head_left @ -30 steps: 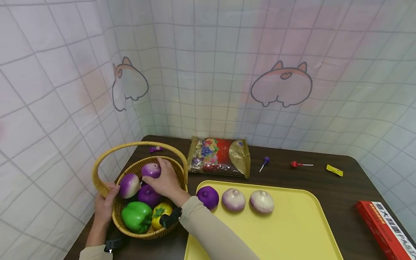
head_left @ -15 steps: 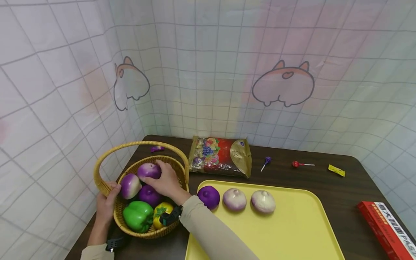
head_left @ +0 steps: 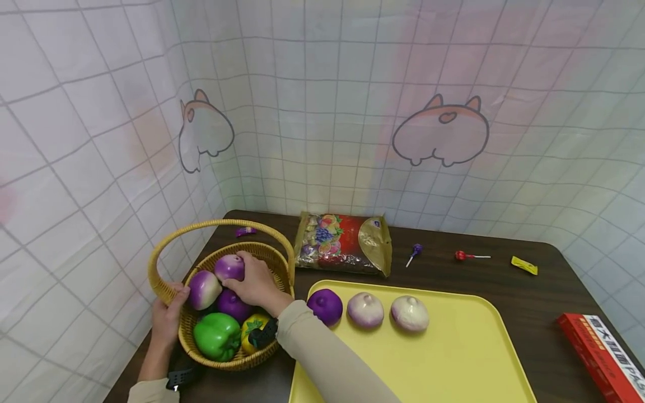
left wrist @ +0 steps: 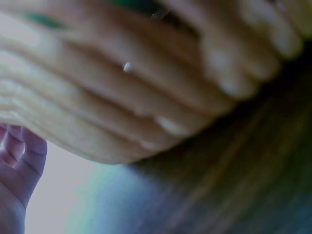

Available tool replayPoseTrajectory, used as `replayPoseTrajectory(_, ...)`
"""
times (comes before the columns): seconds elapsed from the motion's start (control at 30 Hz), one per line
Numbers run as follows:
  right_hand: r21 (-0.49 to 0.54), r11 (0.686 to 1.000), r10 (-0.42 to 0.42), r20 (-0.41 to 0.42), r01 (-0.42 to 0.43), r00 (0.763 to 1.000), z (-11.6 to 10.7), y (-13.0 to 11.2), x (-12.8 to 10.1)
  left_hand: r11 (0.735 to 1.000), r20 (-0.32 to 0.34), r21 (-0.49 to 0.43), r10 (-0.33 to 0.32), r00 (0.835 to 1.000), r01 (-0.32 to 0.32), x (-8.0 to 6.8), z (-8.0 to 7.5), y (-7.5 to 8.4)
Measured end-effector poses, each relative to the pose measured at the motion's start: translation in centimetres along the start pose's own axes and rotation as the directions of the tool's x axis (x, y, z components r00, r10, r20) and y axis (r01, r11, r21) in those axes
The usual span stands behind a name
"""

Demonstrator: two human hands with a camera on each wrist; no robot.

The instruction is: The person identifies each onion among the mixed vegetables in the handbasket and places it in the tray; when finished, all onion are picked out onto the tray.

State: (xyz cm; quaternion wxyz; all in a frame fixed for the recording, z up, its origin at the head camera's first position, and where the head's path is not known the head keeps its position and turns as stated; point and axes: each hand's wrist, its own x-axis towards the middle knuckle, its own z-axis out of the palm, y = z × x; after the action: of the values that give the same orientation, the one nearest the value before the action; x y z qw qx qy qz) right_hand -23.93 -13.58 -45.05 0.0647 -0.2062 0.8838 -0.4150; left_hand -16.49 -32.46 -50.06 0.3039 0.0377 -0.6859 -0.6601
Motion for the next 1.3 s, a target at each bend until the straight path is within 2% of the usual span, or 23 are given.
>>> replayPoseTrajectory(0.2,0.091,0.995,0.052,-0.054,-0.047,0.997,0.0,0.1,-0.1,1.000,-0.008,-0.014,-0.027,1.000,0.027,-0.1,0.1,-0.1)
replayPoseTrajectory(0.37,0.176,0.983,0.065,-0.051,-0.055,0.997,-0.9,-0.4,-0.5,1.000,0.004,-0.022,-0.006,1.000,0.006,0.0,0.1,0.1)
replayPoseTrajectory(0.47,0.186,0.980,0.072,-0.033,-0.065,0.997,-1.5,-0.9,-1.0,1.000,0.006,-0.025,0.000,1.000,0.000,0.1,0.2,0.1)
replayPoseTrajectory(0.57,0.152,0.986,0.072,-0.011,-0.069,0.997,-2.1,-1.3,-1.8,1.000,0.003,-0.018,-0.005,1.000,0.005,0.1,0.2,0.1)
replayPoseTrajectory(0.67,0.110,0.993,0.048,0.014,-0.049,0.999,-2.8,-1.7,-2.8,1.000,0.003,-0.016,-0.007,1.000,0.007,0.1,0.2,0.0)
replayPoseTrajectory(0.8,0.117,0.993,-0.013,0.036,0.009,0.999,-3.6,-1.6,-4.4,1.000,-0.005,-0.009,-0.004,1.000,0.004,0.0,0.2,0.0)
replayPoseTrajectory(0.93,0.130,0.989,-0.070,0.015,0.067,0.997,-4.4,-1.1,-5.9,1.000,0.006,0.005,0.002,1.000,-0.002,0.0,0.1,0.1)
replayPoseTrajectory(1.1,0.137,0.986,-0.095,-0.035,0.099,0.995,-5.3,-0.2,-8.1,0.999,0.018,0.041,0.005,1.000,-0.006,0.0,0.0,0.1)
replayPoseTrajectory(1.3,0.167,0.981,-0.090,-0.047,0.097,0.995,-6.1,1.1,-10.6,0.998,-0.002,0.060,-0.016,1.000,0.016,0.0,0.1,0.2)
